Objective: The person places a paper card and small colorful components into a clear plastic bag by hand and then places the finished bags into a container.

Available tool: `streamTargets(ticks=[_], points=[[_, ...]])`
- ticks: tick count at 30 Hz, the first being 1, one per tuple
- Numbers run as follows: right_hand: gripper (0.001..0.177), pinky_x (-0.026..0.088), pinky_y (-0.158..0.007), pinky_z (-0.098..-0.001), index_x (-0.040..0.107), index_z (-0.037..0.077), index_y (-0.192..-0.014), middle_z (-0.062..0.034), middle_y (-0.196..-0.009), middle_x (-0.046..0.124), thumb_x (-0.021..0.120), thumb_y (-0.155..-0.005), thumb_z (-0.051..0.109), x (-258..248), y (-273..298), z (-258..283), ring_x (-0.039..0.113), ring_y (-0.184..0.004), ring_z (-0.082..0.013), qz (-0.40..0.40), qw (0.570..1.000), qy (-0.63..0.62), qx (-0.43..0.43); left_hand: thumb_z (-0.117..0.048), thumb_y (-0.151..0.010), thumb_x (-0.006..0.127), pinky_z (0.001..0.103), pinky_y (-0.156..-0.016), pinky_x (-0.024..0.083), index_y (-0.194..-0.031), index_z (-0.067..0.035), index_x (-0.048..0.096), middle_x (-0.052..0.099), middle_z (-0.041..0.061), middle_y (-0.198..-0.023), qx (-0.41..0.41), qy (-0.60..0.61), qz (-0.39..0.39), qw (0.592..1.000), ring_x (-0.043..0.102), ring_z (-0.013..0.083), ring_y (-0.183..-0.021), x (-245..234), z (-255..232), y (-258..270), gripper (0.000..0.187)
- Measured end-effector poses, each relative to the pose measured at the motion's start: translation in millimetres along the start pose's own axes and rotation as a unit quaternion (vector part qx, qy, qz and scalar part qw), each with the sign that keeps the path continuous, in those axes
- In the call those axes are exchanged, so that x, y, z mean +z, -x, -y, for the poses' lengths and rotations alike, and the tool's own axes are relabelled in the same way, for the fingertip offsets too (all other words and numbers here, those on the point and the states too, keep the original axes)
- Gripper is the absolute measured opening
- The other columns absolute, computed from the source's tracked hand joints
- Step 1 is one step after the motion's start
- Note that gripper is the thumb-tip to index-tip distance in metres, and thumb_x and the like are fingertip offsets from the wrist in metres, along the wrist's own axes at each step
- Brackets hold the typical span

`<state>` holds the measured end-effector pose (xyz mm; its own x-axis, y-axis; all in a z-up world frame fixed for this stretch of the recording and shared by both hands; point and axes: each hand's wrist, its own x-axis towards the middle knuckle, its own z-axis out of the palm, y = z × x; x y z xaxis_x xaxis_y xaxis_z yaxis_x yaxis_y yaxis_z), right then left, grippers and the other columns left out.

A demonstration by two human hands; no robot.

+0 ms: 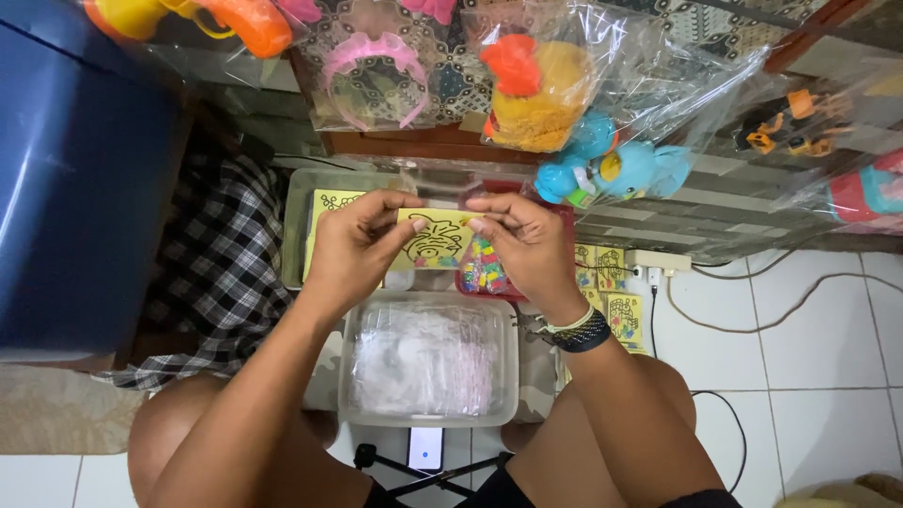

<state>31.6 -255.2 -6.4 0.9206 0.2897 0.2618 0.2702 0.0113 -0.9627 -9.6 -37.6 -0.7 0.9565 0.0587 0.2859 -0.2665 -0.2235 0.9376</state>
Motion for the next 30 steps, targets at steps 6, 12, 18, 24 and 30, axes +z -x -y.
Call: streamTargets(ticks=[6,12,18,24,30], points=[[0.005,0.055,-0.074,-0.0283,0.078,0.002,-0.095,-0.01,-0.092,0.075,0.079,-0.091,0.005,1,-5,5,0.067,-0.082,-0.0125,-0.009,0.992,0.108,-0.07,-0.005,-0.089,0.079,0.024,-0.046,0.036,-0.099,-0.007,0.079,0.063,0.003,-0.052,-0.018,-0.041,-0.021,0.999,0.041,0.0065,-0.048,-5,9,-2,0.011],[0.007,0.044,-0.068,-0.0253,0.07,0.001,-0.095,-0.0018,-0.072,0.059,0.074,-0.098,0.006,0,-1,-14,0.049,-0.072,-0.0078,-0.035,0.995,0.082,-0.038,-0.006,-0.088,0.079,0.05,-0.087,0.06,-0.095,-0.006,0.077,0.066,0.022,-0.125,0.007,-0.074,0.008,0.997,0.068,0.0435,-0.108,-5,-1,-3,0.008],[0.01,0.04,-0.067,-0.022,0.066,-0.001,-0.106,-0.0001,-0.073,0.059,0.067,-0.103,0.008,4,1,-12,0.047,-0.07,-0.0049,-0.042,0.999,0.024,0.009,-0.007,-0.088,0.077,0.027,-0.054,0.049,-0.095,-0.006,0.078,0.064,0.006,-0.061,-0.062,-0.026,0.014,0.998,0.056,0.0112,-0.058,-2,10,1,0.007],[0.016,0.056,-0.066,-0.0245,0.067,0.003,-0.1,-0.0056,-0.079,0.072,0.079,-0.091,0.009,5,3,-38,0.067,-0.07,-0.0083,-0.024,0.995,-0.041,0.091,-0.006,-0.087,0.079,0.026,-0.054,0.052,-0.094,-0.002,0.075,0.068,0.01,-0.061,-0.094,0.021,-0.033,0.995,0.061,0.0113,-0.055,-6,14,13,0.009],[0.014,0.051,-0.058,-0.0201,0.073,0.011,-0.09,0.0014,-0.065,0.067,0.085,-0.09,0.018,-49,0,21,0.055,-0.062,-0.0014,-0.105,0.992,0.066,-0.005,-0.006,-0.094,0.08,0.03,-0.064,0.056,-0.098,-0.003,0.074,0.07,0.014,-0.075,-0.131,-0.025,0.02,0.991,0.066,0.017,-0.066,-9,19,35,0.008]])
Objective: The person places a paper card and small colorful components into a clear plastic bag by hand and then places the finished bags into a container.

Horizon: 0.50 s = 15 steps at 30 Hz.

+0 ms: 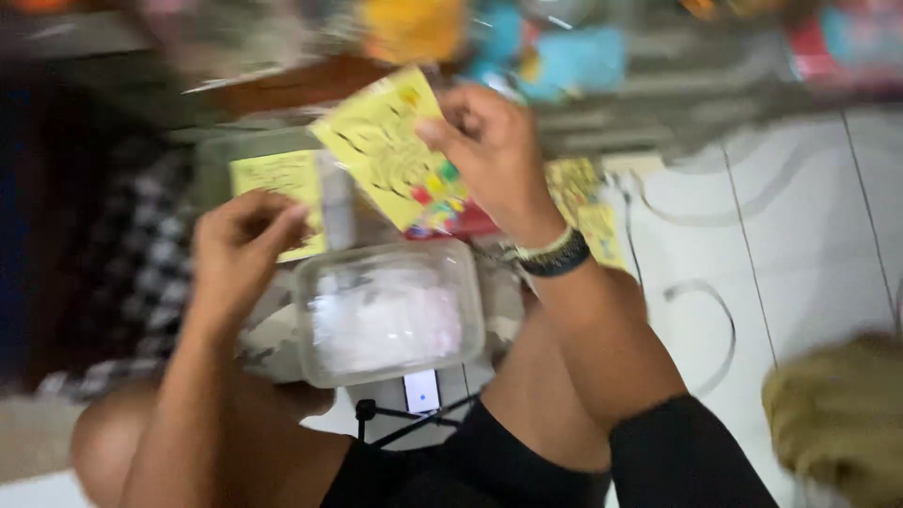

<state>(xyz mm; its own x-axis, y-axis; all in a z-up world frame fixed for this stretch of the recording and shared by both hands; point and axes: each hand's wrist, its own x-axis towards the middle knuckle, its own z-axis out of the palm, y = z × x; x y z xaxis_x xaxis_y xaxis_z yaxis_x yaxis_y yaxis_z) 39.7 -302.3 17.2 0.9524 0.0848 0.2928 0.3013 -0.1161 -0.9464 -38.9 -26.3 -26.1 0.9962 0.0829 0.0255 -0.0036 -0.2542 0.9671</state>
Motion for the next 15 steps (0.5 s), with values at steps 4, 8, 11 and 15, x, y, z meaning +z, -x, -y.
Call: streamTargets(ticks=[4,8,11,15], points=[[0.012,0.041,-0.061,-0.0223,0.064,0.002,-0.094,-0.0008,-0.077,0.059,0.074,-0.097,0.007,-88,11,38,0.047,-0.064,-0.0073,-0.036,0.993,-0.059,-0.092,-0.012,-0.098,0.07,0.027,-0.061,0.048,-0.111,0.003,0.074,0.073,0.009,-0.082,-0.084,-0.205,0.132,0.966,0.059,0.0142,-0.067,14,28,14,0.02],[0.023,0.03,-0.058,-0.0245,0.057,0.004,-0.081,0.0053,-0.072,0.048,0.073,-0.098,0.004,-185,52,13,0.035,-0.063,-0.0053,-0.24,0.968,-0.045,-0.059,-0.014,-0.084,0.074,0.042,-0.076,0.058,-0.134,-0.009,0.067,0.074,0.012,-0.117,-0.031,-0.416,0.275,0.866,0.073,0.0311,-0.084,24,104,18,0.051],[0.011,0.039,-0.064,-0.0218,0.066,0.001,-0.113,0.0018,-0.08,0.057,0.069,-0.103,0.006,-260,126,-55,0.045,-0.068,-0.0059,-0.286,0.958,-0.002,0.011,-0.025,-0.081,0.074,0.045,-0.092,0.055,-0.144,-0.006,0.056,0.065,0.012,-0.14,0.034,-0.472,0.333,0.815,0.067,0.0341,-0.118,28,141,28,0.068],[0.01,0.04,-0.065,-0.0209,0.058,0.007,-0.096,0.0047,-0.081,0.049,0.065,-0.102,0.005,-312,272,-147,0.043,-0.072,-0.0056,-0.415,0.894,-0.035,0.165,-0.026,-0.076,0.075,0.049,-0.094,0.054,-0.153,-0.013,0.044,0.044,0.016,-0.163,0.046,-0.518,0.364,0.773,0.053,0.0373,-0.138,36,156,40,0.084]])
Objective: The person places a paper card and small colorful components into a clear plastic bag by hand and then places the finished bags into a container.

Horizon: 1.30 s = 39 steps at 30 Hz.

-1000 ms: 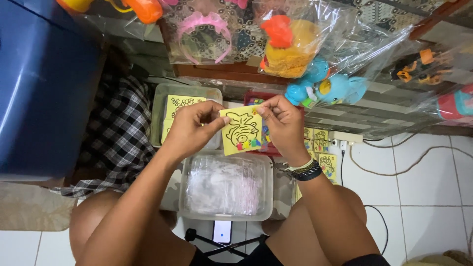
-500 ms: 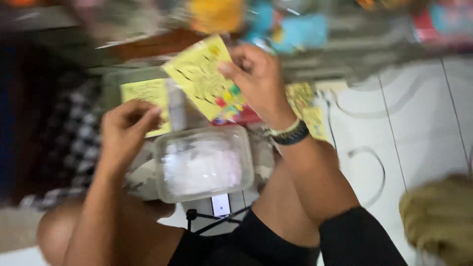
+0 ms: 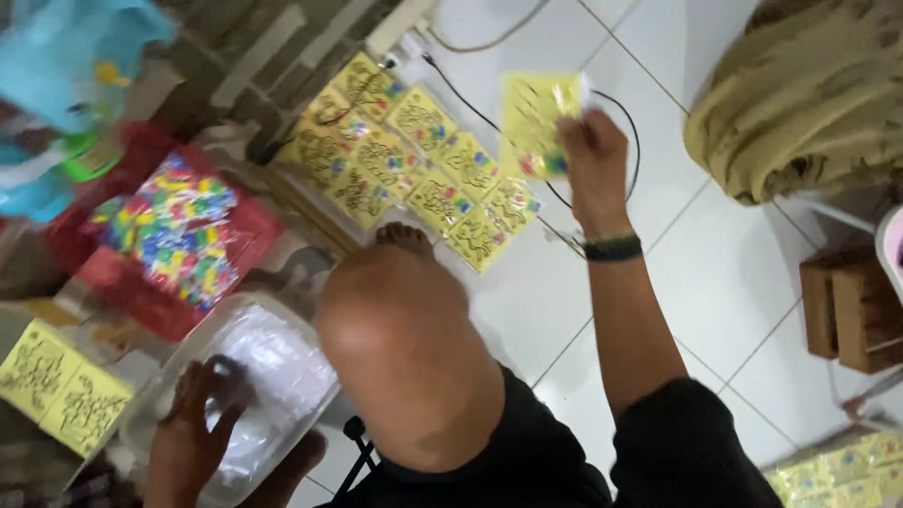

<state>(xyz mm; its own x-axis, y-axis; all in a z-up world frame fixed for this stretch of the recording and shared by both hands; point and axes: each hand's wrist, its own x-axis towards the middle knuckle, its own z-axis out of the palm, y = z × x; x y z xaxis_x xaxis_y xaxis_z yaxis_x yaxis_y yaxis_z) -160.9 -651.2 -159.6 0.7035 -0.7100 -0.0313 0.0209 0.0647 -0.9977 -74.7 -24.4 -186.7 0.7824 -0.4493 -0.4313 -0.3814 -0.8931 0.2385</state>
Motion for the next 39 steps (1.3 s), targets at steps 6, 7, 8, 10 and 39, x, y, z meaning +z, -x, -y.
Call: streamTargets(ticks=[6,7,8,10,39], points=[[0.01,0.048,-0.07,-0.022,0.066,0.003,-0.108,-0.0018,-0.088,0.062,0.06,-0.102,0.007,-110,88,-135,0.054,-0.077,-0.0092,-0.175,0.948,0.171,0.205,-0.028,-0.078,0.076,0.053,-0.094,0.054,-0.156,-0.01,0.051,0.054,0.026,-0.157,-0.009,-0.086,-0.085,0.993,0.052,0.0437,-0.144,-4,-40,8,0.084],[0.011,0.048,-0.069,-0.0239,0.067,0.001,-0.107,-0.0039,-0.088,0.064,0.06,-0.099,0.004,-114,96,-158,0.054,-0.077,-0.0108,-0.157,0.955,0.177,0.179,-0.026,-0.08,0.075,0.052,-0.091,0.055,-0.155,-0.006,0.051,0.054,0.029,-0.157,-0.012,-0.097,-0.096,0.991,0.054,0.0451,-0.141,-4,-47,8,0.082],[0.012,0.049,-0.069,-0.0258,0.068,-0.001,-0.105,-0.0059,-0.089,0.066,0.06,-0.096,0.002,-116,104,-181,0.054,-0.076,-0.0124,-0.138,0.961,0.183,0.153,-0.024,-0.081,0.074,0.052,-0.088,0.057,-0.155,-0.001,0.052,0.054,0.031,-0.156,-0.015,-0.107,-0.108,0.988,0.056,0.0467,-0.139,-6,-53,8,0.08],[0.012,0.051,-0.065,-0.0271,0.069,0.0,-0.104,-0.0066,-0.087,0.068,0.063,-0.095,0.004,-95,99,-194,0.057,-0.072,-0.0133,-0.126,0.951,0.234,0.16,-0.023,-0.083,0.074,0.053,-0.093,0.054,-0.155,-0.004,0.052,0.052,0.03,-0.157,-0.035,-0.099,-0.114,0.988,0.053,0.0476,-0.141,2,-53,12,0.078],[0.038,0.047,-0.107,-0.0417,0.058,-0.001,-0.128,-0.0166,-0.132,0.061,0.072,-0.093,-0.002,94,1,-249,0.059,-0.122,-0.0328,0.026,0.951,0.25,-0.183,-0.017,-0.072,0.085,0.046,-0.098,0.049,-0.096,-0.013,0.073,0.062,0.011,-0.129,-0.114,-0.063,-0.24,0.962,0.059,0.036,-0.113,-6,-97,6,0.027]])
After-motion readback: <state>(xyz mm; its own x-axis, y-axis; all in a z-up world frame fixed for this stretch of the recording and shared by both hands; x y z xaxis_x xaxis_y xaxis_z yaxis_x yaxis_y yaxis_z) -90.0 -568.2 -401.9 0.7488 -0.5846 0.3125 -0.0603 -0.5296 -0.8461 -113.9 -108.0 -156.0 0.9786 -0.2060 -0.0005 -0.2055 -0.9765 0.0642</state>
